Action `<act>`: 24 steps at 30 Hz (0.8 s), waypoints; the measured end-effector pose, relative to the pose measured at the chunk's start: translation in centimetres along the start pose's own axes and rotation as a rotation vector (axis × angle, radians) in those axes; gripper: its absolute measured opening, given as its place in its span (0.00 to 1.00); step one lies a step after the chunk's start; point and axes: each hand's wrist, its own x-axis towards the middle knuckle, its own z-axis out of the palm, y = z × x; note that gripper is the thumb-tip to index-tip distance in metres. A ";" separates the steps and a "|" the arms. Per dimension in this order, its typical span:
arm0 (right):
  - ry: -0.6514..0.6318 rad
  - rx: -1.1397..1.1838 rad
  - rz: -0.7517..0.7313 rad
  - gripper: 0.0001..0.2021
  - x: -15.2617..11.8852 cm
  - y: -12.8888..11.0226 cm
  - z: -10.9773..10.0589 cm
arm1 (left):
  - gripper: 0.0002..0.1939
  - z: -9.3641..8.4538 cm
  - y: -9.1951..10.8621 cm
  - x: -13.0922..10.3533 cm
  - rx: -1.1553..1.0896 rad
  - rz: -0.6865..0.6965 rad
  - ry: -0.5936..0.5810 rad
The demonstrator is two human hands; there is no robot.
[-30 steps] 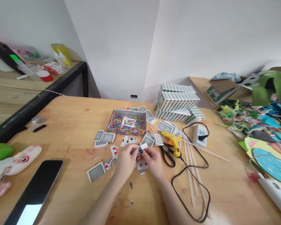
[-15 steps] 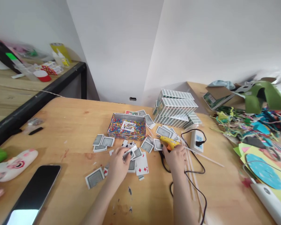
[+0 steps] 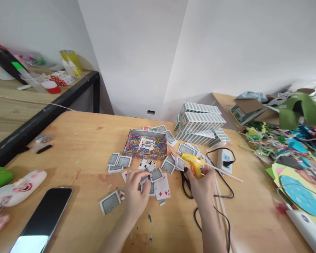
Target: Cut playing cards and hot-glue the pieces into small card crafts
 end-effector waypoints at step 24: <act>-0.349 0.660 0.279 0.09 -1.7 -2.2 2.9 | 0.08 3.3 1.1 -2.4 -0.180 0.041 -0.283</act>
